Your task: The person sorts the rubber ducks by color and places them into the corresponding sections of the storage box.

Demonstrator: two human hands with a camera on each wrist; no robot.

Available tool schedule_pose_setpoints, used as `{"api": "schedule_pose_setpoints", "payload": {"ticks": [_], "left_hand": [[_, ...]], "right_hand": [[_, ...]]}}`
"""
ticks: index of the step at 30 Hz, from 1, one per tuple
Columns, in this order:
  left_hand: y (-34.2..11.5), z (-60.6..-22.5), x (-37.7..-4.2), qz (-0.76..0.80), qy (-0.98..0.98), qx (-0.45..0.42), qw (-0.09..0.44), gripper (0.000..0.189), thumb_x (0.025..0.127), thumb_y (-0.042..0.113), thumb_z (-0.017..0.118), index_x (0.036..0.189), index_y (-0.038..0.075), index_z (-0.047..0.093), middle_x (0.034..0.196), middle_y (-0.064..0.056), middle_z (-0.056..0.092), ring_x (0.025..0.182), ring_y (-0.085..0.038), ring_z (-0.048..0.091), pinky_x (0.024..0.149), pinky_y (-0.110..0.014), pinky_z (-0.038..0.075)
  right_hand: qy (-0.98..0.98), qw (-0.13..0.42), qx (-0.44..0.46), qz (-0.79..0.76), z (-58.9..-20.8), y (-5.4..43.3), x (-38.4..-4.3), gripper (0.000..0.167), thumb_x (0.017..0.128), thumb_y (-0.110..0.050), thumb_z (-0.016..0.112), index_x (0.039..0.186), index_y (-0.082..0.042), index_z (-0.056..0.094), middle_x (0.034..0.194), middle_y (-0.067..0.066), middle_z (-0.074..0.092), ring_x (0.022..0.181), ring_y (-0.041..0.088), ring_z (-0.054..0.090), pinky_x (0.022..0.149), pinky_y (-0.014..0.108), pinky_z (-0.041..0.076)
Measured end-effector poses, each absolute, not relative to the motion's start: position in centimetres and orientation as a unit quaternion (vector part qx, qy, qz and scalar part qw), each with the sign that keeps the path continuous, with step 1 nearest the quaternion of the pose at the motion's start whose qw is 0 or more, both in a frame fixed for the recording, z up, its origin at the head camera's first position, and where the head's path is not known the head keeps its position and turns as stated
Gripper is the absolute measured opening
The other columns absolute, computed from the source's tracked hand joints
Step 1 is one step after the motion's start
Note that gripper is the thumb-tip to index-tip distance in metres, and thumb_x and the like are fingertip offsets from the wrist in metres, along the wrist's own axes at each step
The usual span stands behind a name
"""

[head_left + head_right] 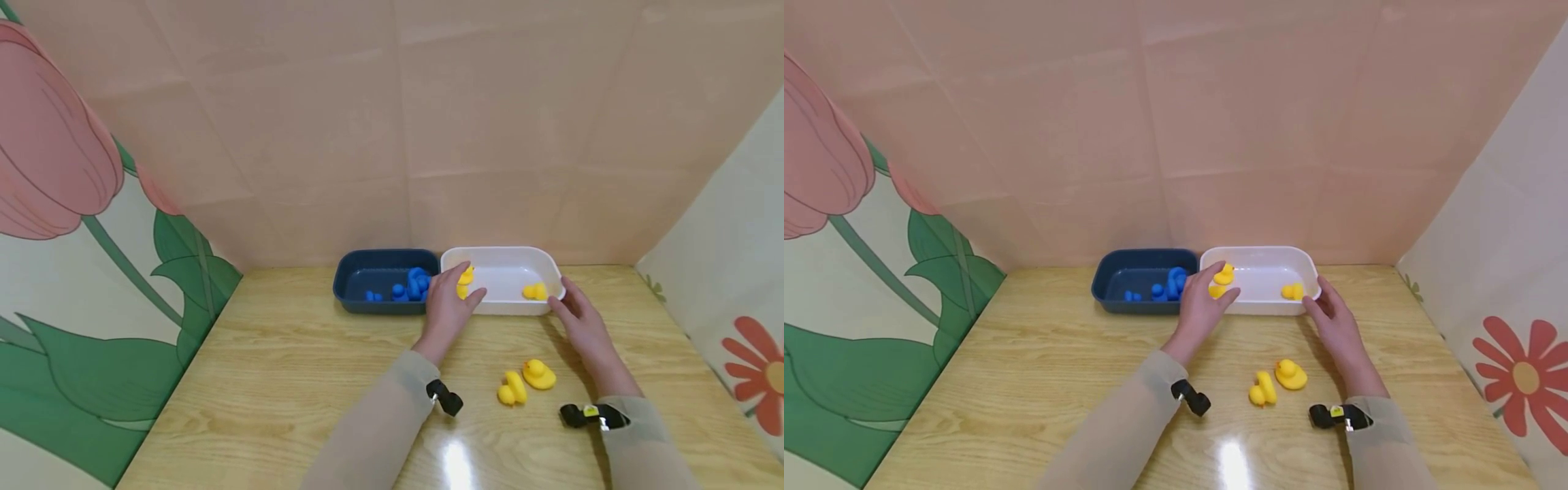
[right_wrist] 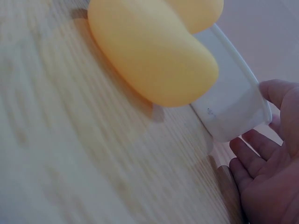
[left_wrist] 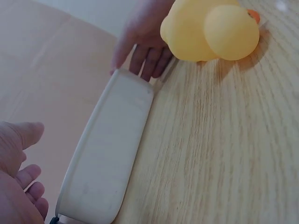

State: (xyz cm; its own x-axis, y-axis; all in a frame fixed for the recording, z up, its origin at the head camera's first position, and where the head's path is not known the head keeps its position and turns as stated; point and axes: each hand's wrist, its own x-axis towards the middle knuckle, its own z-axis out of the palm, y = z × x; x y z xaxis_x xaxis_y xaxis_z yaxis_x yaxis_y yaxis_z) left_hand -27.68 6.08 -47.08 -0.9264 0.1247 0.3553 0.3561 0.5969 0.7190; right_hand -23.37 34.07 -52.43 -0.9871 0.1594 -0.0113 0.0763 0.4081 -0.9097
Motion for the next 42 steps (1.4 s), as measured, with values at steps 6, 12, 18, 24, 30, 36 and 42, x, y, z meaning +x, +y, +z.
{"api": "schedule_pose_setpoints", "payload": {"ticks": [6,12,18,24,30,36,42], "left_hand": [[5.4,-47.3,-26.7,-0.444,-0.877,-0.137,0.124,0.062,0.099,0.036,0.087,0.155,0.022,0.066,0.154,0.003,0.066,0.142,-0.026,0.055,0.119,-0.041,0.046],[4.8,-47.7,-25.6,-0.444,-0.877,-0.145,0.113,0.066,0.099,0.036,0.087,0.159,0.024,0.063,0.157,0.004,0.063,0.143,-0.025,0.053,0.121,-0.04,0.044],[4.3,-47.7,-24.2,-0.462,-0.872,-0.141,0.076,0.067,0.1,0.038,0.086,0.161,0.029,0.06,0.16,0.005,0.06,0.147,-0.023,0.049,0.122,-0.043,0.044],[3.8,-48.0,-23.0,-0.473,-0.865,-0.158,0.052,0.07,0.101,0.039,0.084,0.164,0.028,0.056,0.162,0.006,0.057,0.151,-0.024,0.046,0.124,-0.046,0.042],[3.8,-48.3,-22.2,-0.461,-0.873,-0.154,0.031,0.071,0.1,0.044,0.084,0.164,0.032,0.055,0.167,0.005,0.053,0.153,-0.024,0.045,0.123,-0.049,0.045],[3.7,-49.0,-21.5,-0.45,-0.878,-0.16,0.018,0.071,0.1,0.046,0.084,0.164,0.033,0.055,0.168,0.003,0.052,0.156,-0.03,0.042,0.124,-0.055,0.041],[3.7,-50.0,-21.0,-0.452,-0.874,-0.176,0.008,0.074,0.099,0.047,0.085,0.164,0.034,0.053,0.166,0.011,0.051,0.154,-0.025,0.043,0.124,-0.054,0.041]], "right_hand": [[-0.836,0.039,-0.069,0.543,-52.3,34.0,-23.4,0.089,0.113,-0.063,0.049,0.179,-0.027,0.003,0.182,0.023,0.014,0.163,0.054,0.017,0.125,0.076,0.019],[-0.832,0.039,-0.074,0.548,-52.3,34.2,-23.4,0.088,0.113,-0.063,0.05,0.179,-0.028,0.003,0.182,0.022,0.014,0.164,0.053,0.016,0.126,0.076,0.018],[-0.836,0.038,-0.074,0.542,-52.4,34.3,-23.5,0.089,0.112,-0.065,0.048,0.179,-0.028,0.003,0.182,0.021,0.013,0.164,0.054,0.016,0.125,0.077,0.019],[-0.836,0.038,-0.074,0.542,-52.4,34.3,-23.5,0.092,0.11,-0.069,0.048,0.179,-0.028,0.003,0.182,0.02,0.012,0.164,0.053,0.016,0.125,0.076,0.02],[-0.837,0.038,-0.074,0.541,-52.3,34.4,-23.4,0.092,0.111,-0.068,0.049,0.179,-0.028,0.003,0.182,0.021,0.013,0.164,0.053,0.017,0.125,0.076,0.02],[-0.837,0.035,-0.077,0.541,-52.3,34.7,-23.4,0.091,0.111,-0.069,0.048,0.179,-0.029,0.002,0.182,0.021,0.013,0.164,0.054,0.015,0.124,0.078,0.019],[-0.836,0.035,-0.085,0.541,-52.2,34.6,-23.3,0.09,0.111,-0.068,0.048,0.179,-0.029,0.002,0.183,0.019,0.013,0.165,0.052,0.015,0.125,0.077,0.018]]}}
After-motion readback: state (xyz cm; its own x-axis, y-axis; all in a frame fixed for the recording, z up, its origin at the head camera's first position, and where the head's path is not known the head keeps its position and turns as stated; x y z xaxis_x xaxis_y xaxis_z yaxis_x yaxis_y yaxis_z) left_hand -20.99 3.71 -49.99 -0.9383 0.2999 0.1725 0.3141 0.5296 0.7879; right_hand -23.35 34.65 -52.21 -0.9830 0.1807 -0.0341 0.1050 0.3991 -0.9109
